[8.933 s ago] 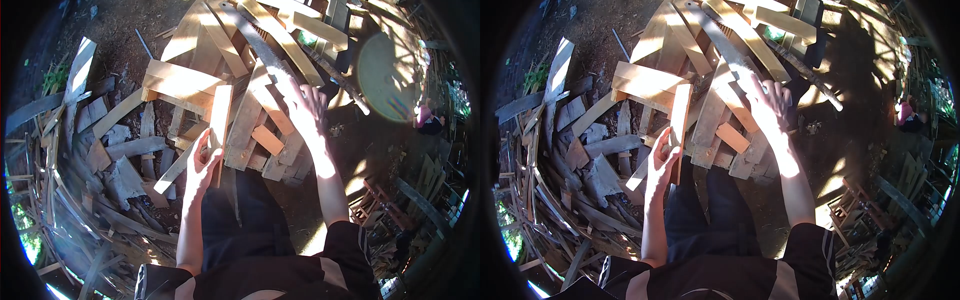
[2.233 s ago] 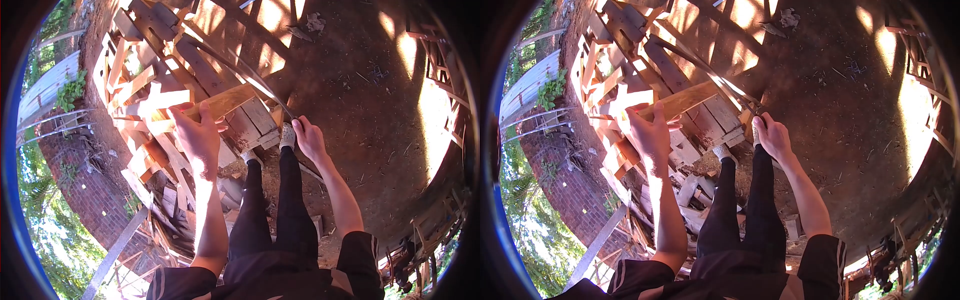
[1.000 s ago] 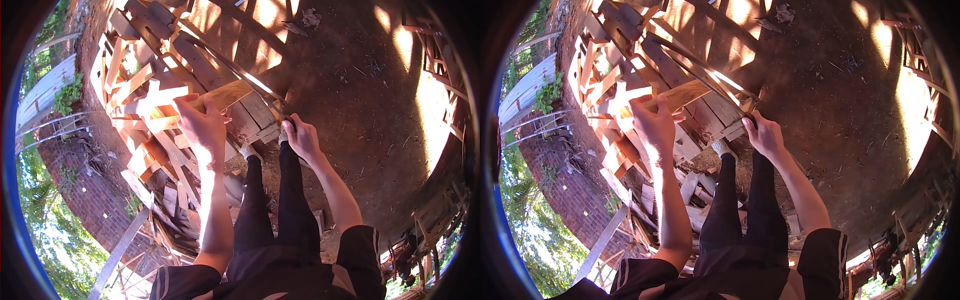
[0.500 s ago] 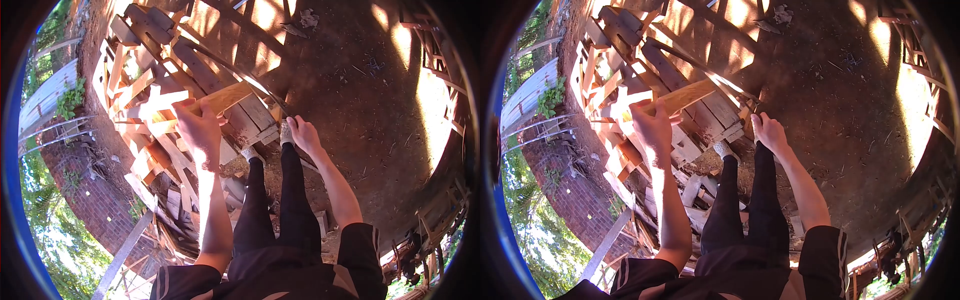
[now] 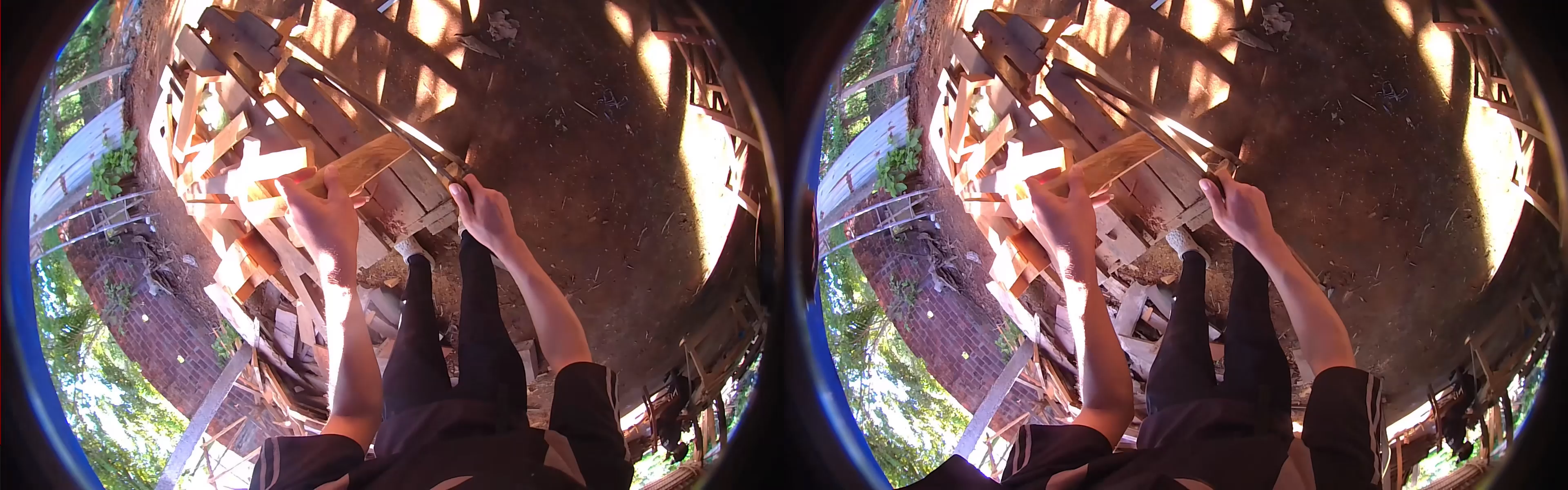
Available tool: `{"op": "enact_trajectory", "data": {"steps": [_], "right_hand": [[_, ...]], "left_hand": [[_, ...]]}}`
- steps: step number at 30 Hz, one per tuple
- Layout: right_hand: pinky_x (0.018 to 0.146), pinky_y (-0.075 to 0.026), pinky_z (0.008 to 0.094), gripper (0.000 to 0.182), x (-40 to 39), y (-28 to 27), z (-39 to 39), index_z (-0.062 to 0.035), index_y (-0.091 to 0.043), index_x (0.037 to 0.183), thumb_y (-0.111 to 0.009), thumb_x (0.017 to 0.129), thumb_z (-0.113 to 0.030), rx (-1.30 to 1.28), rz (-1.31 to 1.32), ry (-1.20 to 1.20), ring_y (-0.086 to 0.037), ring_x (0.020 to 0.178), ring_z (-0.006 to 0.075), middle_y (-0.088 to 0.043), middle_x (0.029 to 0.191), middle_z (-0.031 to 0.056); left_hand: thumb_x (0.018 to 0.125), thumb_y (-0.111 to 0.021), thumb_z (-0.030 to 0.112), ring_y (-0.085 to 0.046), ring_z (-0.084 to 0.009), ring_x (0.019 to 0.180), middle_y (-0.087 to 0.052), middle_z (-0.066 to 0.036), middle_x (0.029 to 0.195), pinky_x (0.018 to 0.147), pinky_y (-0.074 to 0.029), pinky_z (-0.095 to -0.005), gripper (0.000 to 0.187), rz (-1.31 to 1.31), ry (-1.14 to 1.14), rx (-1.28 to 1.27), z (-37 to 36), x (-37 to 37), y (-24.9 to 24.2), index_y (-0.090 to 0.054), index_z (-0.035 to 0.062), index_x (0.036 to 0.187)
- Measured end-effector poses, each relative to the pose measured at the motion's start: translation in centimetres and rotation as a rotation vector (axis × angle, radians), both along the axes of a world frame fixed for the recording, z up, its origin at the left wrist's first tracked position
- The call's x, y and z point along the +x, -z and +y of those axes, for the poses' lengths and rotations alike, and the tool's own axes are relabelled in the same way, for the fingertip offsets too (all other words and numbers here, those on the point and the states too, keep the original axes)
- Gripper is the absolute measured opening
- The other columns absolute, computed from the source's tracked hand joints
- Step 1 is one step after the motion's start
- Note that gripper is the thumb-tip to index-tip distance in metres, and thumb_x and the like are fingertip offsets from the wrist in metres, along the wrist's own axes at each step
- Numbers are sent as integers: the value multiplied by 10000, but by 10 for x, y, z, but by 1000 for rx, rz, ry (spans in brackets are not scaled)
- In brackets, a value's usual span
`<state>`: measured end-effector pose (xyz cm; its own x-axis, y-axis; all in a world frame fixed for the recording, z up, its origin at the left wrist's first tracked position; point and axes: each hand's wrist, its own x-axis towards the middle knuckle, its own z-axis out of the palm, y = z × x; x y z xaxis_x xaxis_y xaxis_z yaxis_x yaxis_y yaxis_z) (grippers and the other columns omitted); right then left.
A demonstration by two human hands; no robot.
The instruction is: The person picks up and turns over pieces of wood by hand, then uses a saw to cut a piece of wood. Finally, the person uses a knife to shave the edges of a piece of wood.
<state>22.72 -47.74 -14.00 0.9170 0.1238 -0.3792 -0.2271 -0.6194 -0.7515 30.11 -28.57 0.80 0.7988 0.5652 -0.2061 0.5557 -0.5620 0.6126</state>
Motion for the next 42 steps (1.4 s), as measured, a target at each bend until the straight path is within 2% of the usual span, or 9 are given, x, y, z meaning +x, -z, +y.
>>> {"op": "enact_trajectory", "data": {"steps": [3, 9, 15, 19, 25, 31, 37, 39, 42], "right_hand": [[538, -492, 490, 392, -1, -11, 6, -32, -567, 903, -498, 1004, -405, 184, -79, 100, -634, 612, 412, -605, 619, 211], [530, -490, 476, 365, -6, 31, -10, -34, -543, 904, -505, 1005, -382, -155, 58, -25, -632, 611, 410, -593, 613, 204], [556, -517, 481, 434, -8, -8, -11, -35, -559, 894, -455, 1012, -440, 130, -52, 98, -650, 633, 413, -609, 607, 211], [592, -511, 531, 446, -7, 30, -20, -36, -551, 889, -438, 1016, -448, -190, 116, -31, -643, 663, 440, -614, 623, 225], [592, -494, 496, 418, -21, -3, -25, -60, -539, 904, -425, 1024, -444, 123, 46, 95, -638, 686, 436, -601, 642, 216], [574, -479, 508, 400, -15, 39, -32, -34, -539, 890, -465, 1018, -405, -145, 121, -21, -624, 664, 449, -587, 621, 224], [587, -508, 512, 475, -27, 12, -23, -23, -564, 906, -424, 1019, -462, 155, -70, 72, -646, 683, 444, -615, 631, 233], [564, -485, 511, 446, -23, 37, -23, -29, -553, 893, -436, 1020, -440, -48, 172, -19, -628, 647, 437, -584, 603, 221], [568, -493, 506, 454, -20, 36, -27, -28, -559, 894, -431, 1020, -445, -43, 120, 41, -635, 652, 436, -597, 620, 229]], "left_hand": [[948, -586, 104, -710, -264, 630, -660, -231, 888, 540, -597, -329, 296, -18, -7, -26, 2, 3, -1, -424, -46, 1146], [949, -585, 105, -708, -264, 623, -660, -233, 881, 529, -595, -313, 286, -23, -33, -84, 2, 6, 3, -424, -46, 1131], [942, -610, 112, -711, -284, 624, -639, -251, 904, 504, -616, -331, 299, 14, -5, -85, -4, 10, -6, -401, -62, 1065], [936, -620, 137, -714, -274, 622, -651, -260, 901, 514, -599, -337, 308, 36, -17, -66, -6, 13, -5, -415, -53, 1066], [949, -579, 102, -710, -265, 601, -682, -234, 860, 534, -587, -321, 254, 13, 5, 61, -15, 12, -12, -449, -52, 1105], [947, -583, 105, -717, -267, 620, -676, -241, 884, 540, -585, -312, 267, 45, 33, 124, -13, 12, -11, -441, -49, 1114], [949, -585, 111, -717, -258, 612, -682, -236, 858, 536, -582, -320, 266, -24, 18, -19, -5, 9, 0, -433, -58, 1087], [951, -583, 110, -717, -257, 611, -683, -234, 859, 535, -581, -320, 264, -7, -3, -35, -2, 8, 2, -429, -58, 1085], [940, -607, 126, -715, -280, 625, -646, -248, 912, 514, -601, -324, 298, -9, -9, -62, 0, 8, 2, -413, -59, 1070]]}}
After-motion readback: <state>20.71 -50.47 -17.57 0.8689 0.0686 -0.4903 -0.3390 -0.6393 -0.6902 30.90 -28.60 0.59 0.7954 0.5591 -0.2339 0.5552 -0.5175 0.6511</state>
